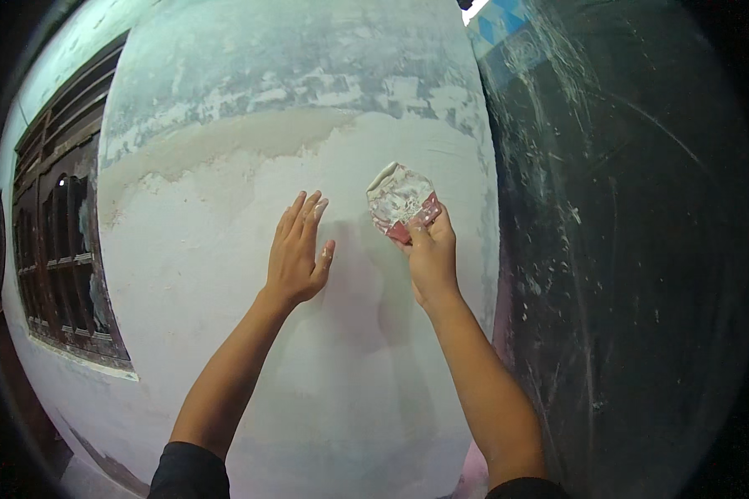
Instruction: The person applies putty or plaster from a container onto a wall using a putty knife.
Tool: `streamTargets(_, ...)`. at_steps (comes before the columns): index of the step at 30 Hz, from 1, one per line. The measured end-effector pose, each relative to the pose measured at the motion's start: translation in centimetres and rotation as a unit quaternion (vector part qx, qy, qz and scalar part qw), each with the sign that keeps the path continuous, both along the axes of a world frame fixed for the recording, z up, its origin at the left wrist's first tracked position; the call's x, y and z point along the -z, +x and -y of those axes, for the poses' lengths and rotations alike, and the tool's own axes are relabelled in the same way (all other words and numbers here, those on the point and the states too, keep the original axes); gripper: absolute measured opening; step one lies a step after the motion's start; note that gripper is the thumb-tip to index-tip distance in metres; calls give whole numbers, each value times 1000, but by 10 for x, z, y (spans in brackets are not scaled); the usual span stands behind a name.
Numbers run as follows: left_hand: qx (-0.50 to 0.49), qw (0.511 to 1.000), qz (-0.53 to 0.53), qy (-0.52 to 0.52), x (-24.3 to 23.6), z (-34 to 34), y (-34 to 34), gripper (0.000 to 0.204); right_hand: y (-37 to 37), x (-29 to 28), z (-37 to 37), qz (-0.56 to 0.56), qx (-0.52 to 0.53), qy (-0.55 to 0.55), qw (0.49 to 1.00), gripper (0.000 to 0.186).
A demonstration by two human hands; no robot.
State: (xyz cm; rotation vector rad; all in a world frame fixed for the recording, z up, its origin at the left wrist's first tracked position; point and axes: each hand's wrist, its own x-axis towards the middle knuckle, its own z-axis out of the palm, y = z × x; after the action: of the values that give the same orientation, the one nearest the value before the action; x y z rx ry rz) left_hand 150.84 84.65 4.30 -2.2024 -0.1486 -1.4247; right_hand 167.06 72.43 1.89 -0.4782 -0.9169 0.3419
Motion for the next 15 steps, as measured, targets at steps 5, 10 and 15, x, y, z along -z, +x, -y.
streamTargets(5,-24,998,9,53,-40,-16,-2,57,2,-34,-12,65,49,51,995,36)
streamTargets(10,-14,990,83,116,-90,-38,-7,58,5,-57,-23,121,143,94,978,33)
streamTargets(15,-10,976,171,133,-98,-48,-5,57,9,-71,-35,204,298,137,922,33)
